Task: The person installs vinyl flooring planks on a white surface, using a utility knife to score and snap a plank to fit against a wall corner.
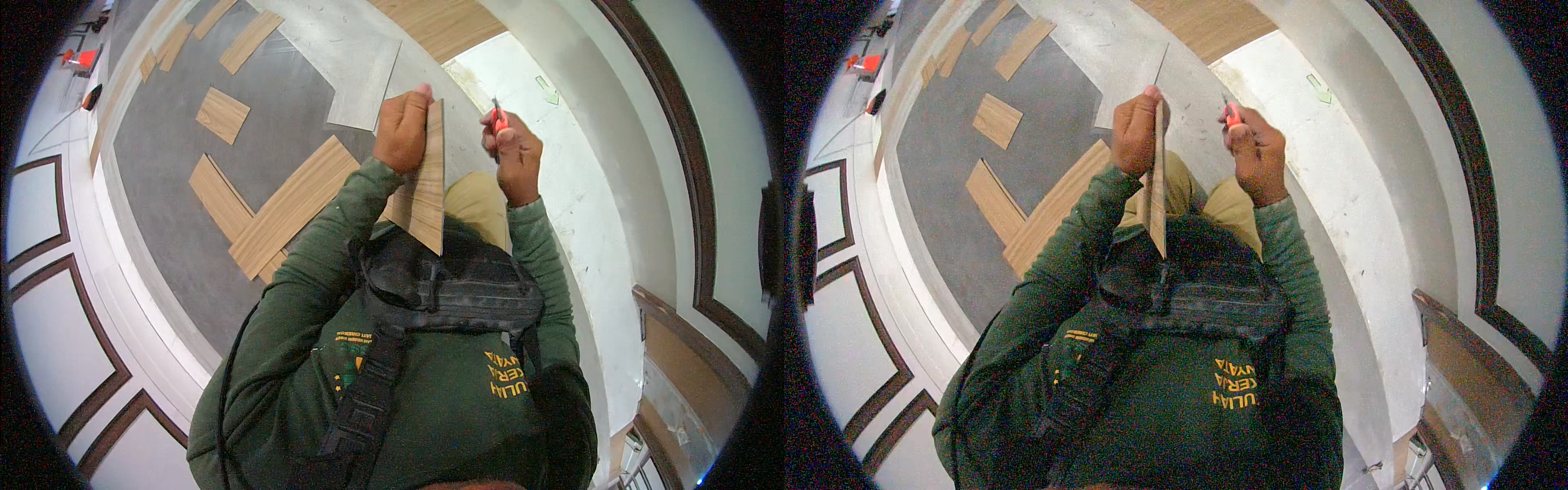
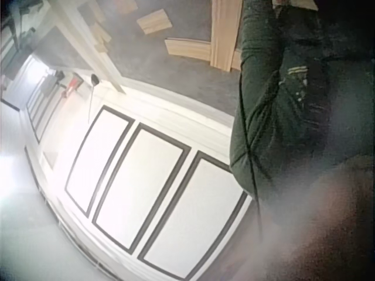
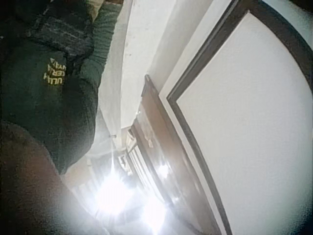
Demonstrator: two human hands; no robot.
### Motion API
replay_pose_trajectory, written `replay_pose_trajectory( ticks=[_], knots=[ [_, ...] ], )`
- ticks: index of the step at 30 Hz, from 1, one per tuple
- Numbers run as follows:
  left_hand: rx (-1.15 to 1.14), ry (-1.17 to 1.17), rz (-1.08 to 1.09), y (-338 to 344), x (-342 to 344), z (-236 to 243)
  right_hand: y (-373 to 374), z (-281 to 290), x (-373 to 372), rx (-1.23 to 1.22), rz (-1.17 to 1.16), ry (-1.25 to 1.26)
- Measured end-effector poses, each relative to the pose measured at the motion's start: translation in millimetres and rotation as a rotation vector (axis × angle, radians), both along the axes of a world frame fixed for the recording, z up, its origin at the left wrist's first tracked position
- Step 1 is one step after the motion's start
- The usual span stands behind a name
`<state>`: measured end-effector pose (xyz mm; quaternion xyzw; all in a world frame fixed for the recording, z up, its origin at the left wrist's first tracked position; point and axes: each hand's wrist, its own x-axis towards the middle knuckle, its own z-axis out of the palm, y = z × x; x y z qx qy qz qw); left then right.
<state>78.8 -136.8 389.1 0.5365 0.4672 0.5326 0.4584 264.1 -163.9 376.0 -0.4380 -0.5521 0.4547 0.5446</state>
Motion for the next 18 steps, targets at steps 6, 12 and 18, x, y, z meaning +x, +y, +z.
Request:
replay_pose_trajectory(
  ticks=[6, 12, 18],
  knots=[
    [0.15, 0.14, 0.068, 10.7, -34.9, -33.6, -37.2, -43.1, -2.6, -0.124, 0.12, 0.079],
    [0.057, -0.19, 0.497, 34.7, -86.0, -8.5, -47.6, -17.5, 1.4, -0.078, 0.096, -0.106],
    [-0.033, -0.706, 0.791, 40.6, -112.7, 29.9, -52.0, -31.9, 11.4, -0.022, 0.085, -0.128]
  ],
)
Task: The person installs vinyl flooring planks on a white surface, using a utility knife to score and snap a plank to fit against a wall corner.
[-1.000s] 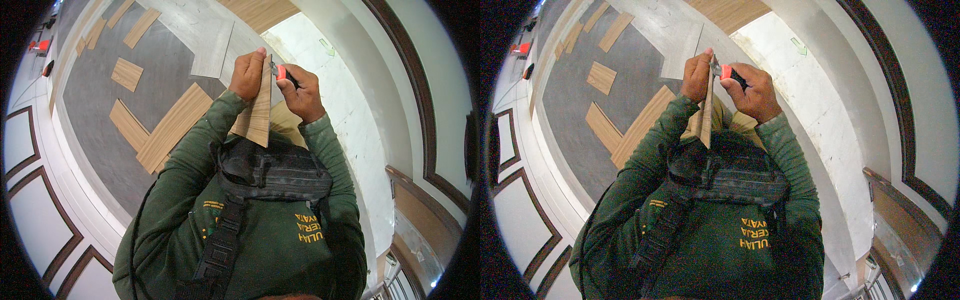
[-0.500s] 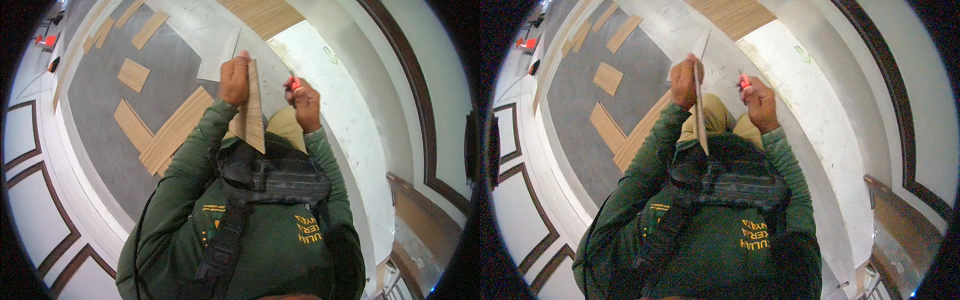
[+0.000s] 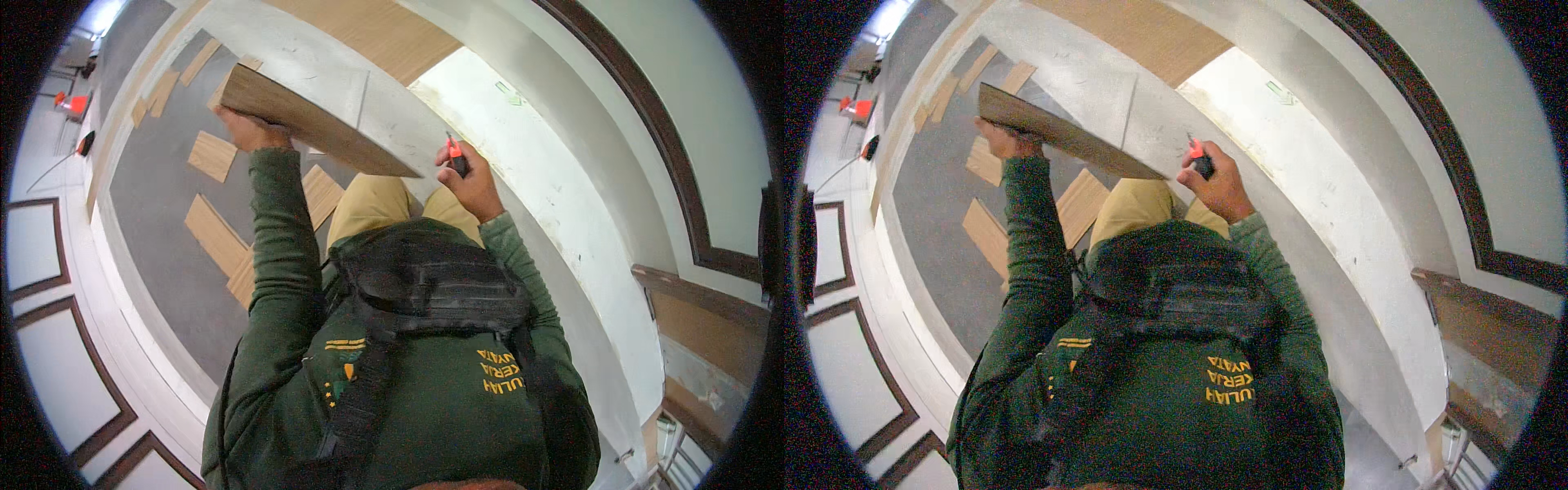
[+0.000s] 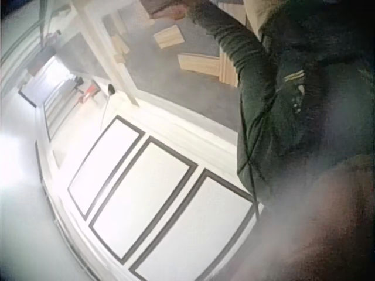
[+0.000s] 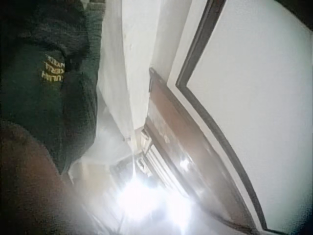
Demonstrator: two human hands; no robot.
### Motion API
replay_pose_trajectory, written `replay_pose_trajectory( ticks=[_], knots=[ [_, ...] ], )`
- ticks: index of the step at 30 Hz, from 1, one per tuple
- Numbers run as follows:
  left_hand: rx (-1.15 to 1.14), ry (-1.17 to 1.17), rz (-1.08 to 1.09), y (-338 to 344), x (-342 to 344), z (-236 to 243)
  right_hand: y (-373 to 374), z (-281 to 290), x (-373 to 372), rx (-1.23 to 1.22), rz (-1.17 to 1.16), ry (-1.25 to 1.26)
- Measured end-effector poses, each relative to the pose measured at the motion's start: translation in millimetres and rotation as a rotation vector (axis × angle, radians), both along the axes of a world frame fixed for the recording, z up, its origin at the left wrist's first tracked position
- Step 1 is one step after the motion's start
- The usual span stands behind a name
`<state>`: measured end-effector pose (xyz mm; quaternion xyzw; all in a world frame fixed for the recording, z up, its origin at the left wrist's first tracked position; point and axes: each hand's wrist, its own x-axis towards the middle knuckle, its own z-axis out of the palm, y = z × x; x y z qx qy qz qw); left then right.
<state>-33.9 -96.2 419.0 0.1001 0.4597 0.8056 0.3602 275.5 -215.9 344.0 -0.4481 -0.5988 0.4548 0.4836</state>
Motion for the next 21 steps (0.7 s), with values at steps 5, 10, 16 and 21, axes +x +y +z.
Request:
replay_pose_trajectory(
  ticks=[5, 10, 16, 21],
  knots=[
    [0.048, -0.295, -0.101, 5.4, -37.0, -67.2, -18.1, 13.8, -5.3, -0.028, 0.091, 0.046],
    [0.065, 0.126, -0.512, -13.3, -31.0, -141.9, -14.1, 28.8, -21.8, 0.115, -0.091, 0.062],
    [-0.434, -0.179, -0.426, -36.8, 0.3, -181.0, 6.3, 71.9, -21.9, -0.104, -0.218, 0.032],
    [-0.767, 0.746, -0.15, -51.9, 35.9, -137.0, 16.2, 94.8, -45.6, -0.211, -0.17, 0.074]
  ],
)
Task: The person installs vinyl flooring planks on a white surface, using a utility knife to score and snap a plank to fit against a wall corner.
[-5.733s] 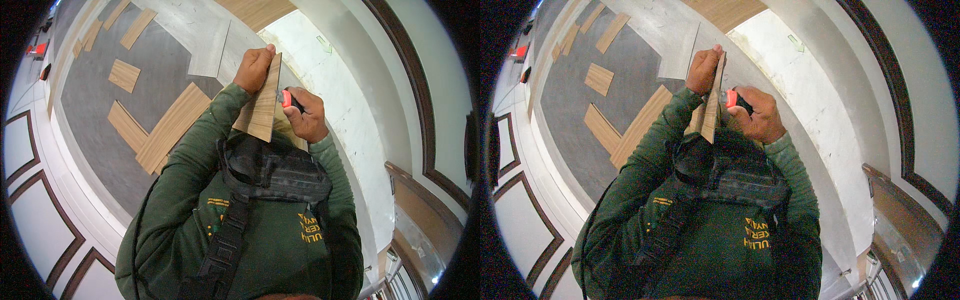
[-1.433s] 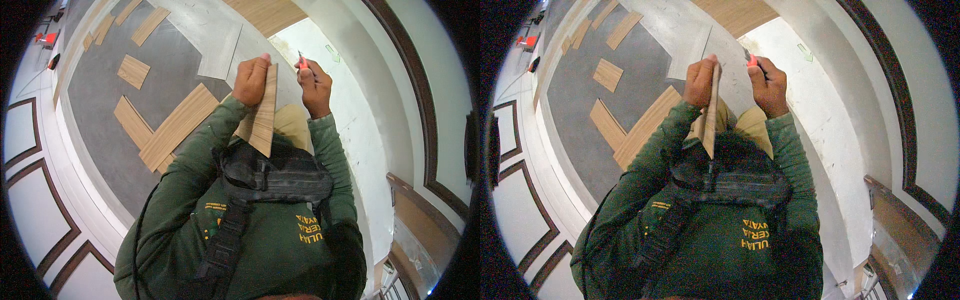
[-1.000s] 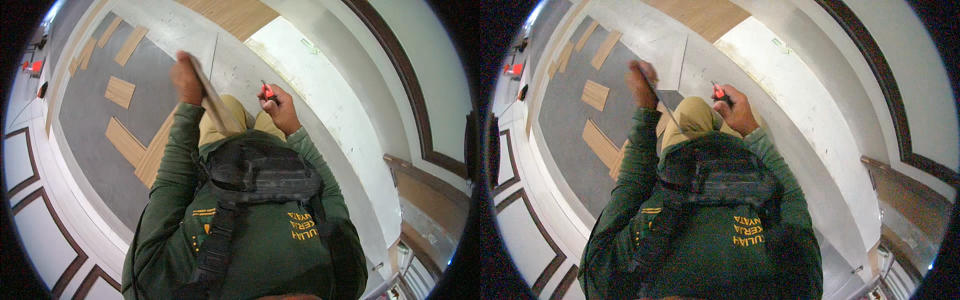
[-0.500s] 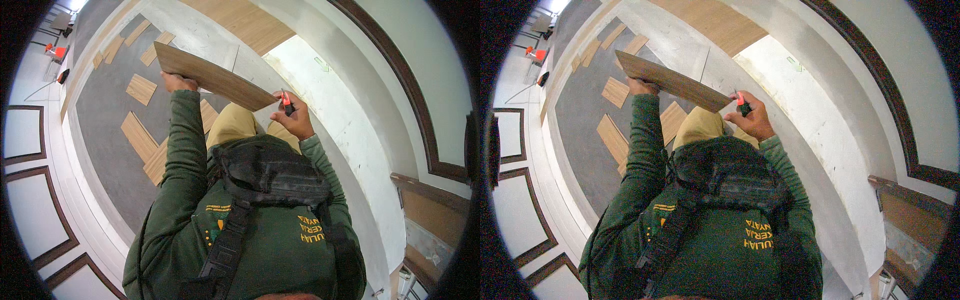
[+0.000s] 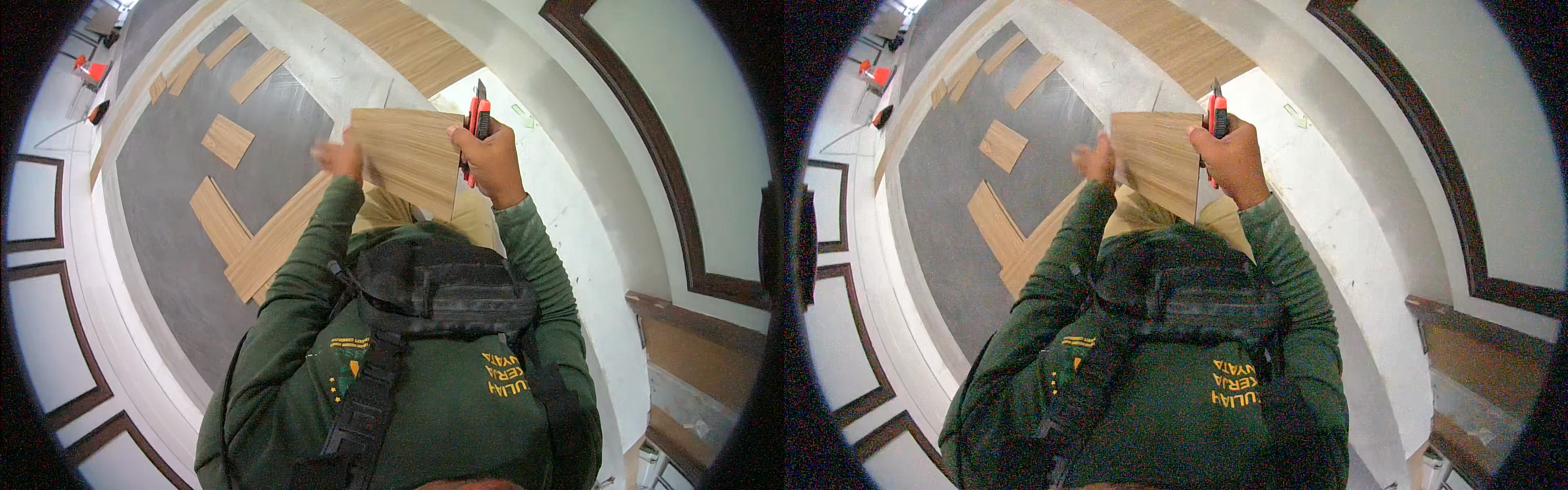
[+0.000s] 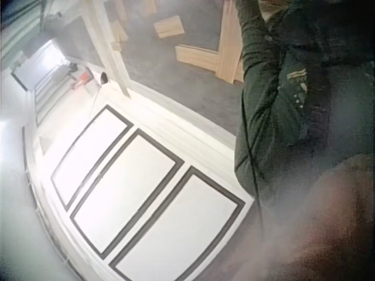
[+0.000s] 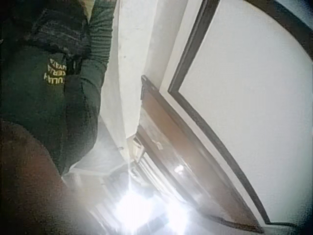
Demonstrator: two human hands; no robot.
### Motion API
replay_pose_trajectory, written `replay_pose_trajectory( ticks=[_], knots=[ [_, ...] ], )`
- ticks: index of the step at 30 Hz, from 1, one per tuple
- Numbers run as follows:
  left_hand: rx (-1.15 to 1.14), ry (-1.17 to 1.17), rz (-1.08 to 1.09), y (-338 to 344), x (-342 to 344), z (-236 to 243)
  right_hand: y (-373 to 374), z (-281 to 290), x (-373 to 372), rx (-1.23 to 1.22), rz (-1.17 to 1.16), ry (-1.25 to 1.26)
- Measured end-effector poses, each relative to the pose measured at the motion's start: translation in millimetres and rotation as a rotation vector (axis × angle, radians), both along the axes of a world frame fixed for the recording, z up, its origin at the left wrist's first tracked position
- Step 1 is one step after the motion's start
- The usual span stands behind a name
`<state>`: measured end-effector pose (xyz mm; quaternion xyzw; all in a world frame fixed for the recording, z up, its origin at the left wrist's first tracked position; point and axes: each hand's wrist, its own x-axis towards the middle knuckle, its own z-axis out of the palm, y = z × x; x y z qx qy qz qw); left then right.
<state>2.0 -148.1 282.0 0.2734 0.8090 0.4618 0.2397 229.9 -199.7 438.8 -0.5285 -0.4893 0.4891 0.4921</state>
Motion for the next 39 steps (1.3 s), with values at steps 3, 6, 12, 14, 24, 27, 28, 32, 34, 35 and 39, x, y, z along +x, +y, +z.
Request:
replay_pose_trajectory(
  ticks=[3, 6, 12, 14, 24, 27, 28, 32, 34, 35, 39],
  knots=[
    [0.722, 0.491, -0.48, -1.1, 36.4, 52.3, 0.6, 2.2, -6.4, -0.041, 0.046, -0.014],
    [0.575, 0.065, -0.934, -15.7, 61.5, 100.8, 2.2, 6.8, -8.3, -0.063, 0.063, 0.004],
    [0.366, -0.178, -0.812, -5.7, 52.5, 118.0, -3.3, 14.4, -10.7, -0.183, 0.257, 0.275],
    [0.407, -0.259, -0.865, 0.3, 47.6, 121.8, -7.1, 15.4, -5.0, -0.125, 0.289, 0.466],
    [0.366, -0.596, -0.873, -0.5, 57.3, 137.7, -14.1, 27.5, 7.9, 0.242, 0.46, -0.043],
    [0.387, -0.548, -0.86, -0.3, 59.1, 130.1, -13.1, 30.7, 6.9, 0.367, 0.475, -0.253],
    [0.399, -0.525, -0.854, -0.5, 59.1, 128.3, -12.8, 31.2, 5.6, 0.432, 0.477, -0.337],
    [0.393, -0.396, -0.792, 2.9, 43.7, 122.0, -18.4, 38.4, -5.3, 0.42, 0.551, -0.357],
    [0.484, -0.134, -0.776, 12.1, 26.2, 110.0, -18.5, 44.2, -12.3, 0.453, 0.647, -0.326],
    [0.433, -0.275, -0.725, 10.7, 20.7, 112.3, -17.4, 43.9, -15.6, 0.471, 0.695, -0.306],
    [0.481, -0.119, -0.74, 3.3, -8.3, 106.5, -14.3, 39.5, -32.9, 0.487, 0.76, -0.366]
  ],
)
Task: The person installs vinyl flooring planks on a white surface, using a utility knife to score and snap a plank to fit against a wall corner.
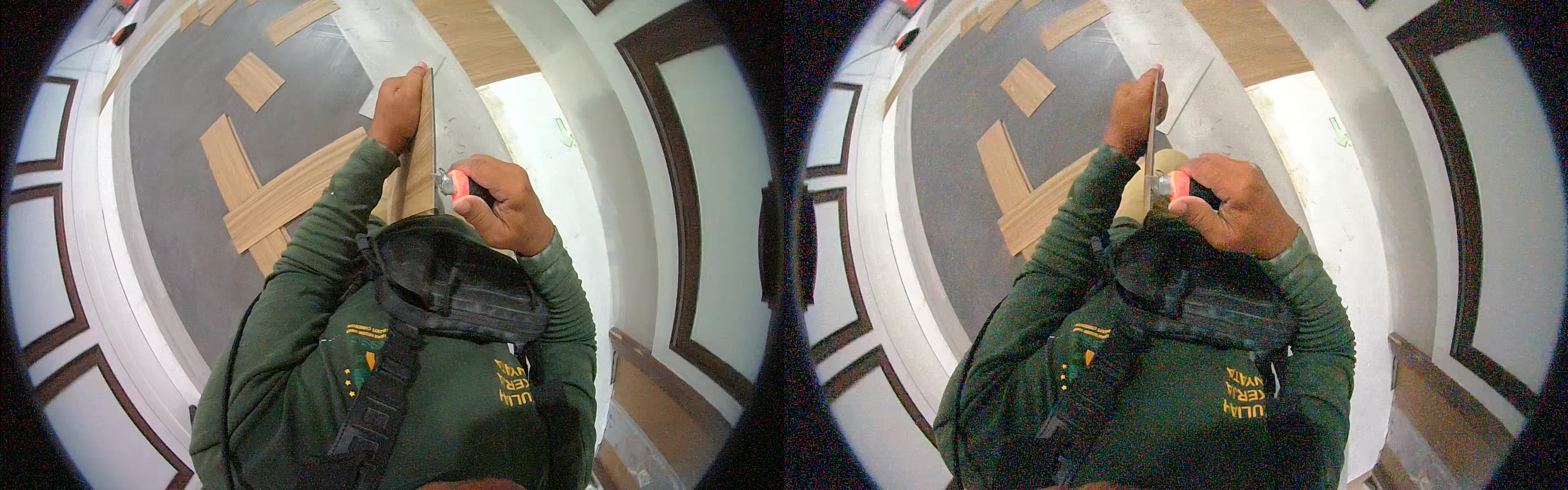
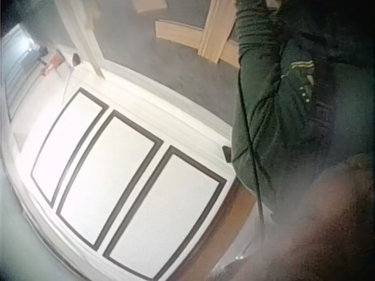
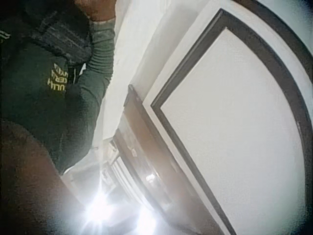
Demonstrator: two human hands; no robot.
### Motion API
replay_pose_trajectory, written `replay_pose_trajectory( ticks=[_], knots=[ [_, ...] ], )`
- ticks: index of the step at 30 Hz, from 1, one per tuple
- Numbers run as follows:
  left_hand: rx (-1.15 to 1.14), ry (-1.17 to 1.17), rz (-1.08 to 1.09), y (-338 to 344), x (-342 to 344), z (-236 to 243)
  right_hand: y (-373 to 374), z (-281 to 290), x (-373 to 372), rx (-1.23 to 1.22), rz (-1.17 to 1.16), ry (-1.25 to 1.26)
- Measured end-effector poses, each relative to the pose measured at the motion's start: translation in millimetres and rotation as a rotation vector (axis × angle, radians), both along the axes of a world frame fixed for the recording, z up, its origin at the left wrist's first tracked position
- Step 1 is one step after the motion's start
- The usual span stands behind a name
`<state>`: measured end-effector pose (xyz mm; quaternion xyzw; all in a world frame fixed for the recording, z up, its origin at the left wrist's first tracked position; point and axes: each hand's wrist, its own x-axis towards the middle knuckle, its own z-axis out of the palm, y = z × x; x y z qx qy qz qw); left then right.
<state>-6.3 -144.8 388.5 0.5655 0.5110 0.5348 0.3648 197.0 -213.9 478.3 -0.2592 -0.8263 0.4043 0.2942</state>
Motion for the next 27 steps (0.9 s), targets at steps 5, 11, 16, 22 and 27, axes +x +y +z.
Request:
replay_pose_trajectory(
  ticks=[5, 11, 16, 22, 27],
  knots=[
    [0.144, 0.078, 0.088, -5.1, -7.9, -4.9, 0.7, -5.7, -12.6, 0.013, -0.029, 0.001],
    [-0.146, -0.112, 0.051, -8.2, 1.2, 9.3, 2.4, -8.2, -6.8, 0.022, -0.018, -0.017],
    [-0.098, -0.187, 0.085, -4.8, 11.0, 14.9, 2.5, -11.1, -4.3, -0.006, -0.022, 0.006],
    [0.004, -0.136, 0.119, -1.2, 8.7, 2.8, 4.8, -15.7, -6.8, 0.023, -0.045, 0.004],
    [-0.03, -0.109, 0.146, -0.2, 15.4, -1.7, 12.4, -21.5, -10.0, 0.006, -0.086, 0.051]
  ],
)
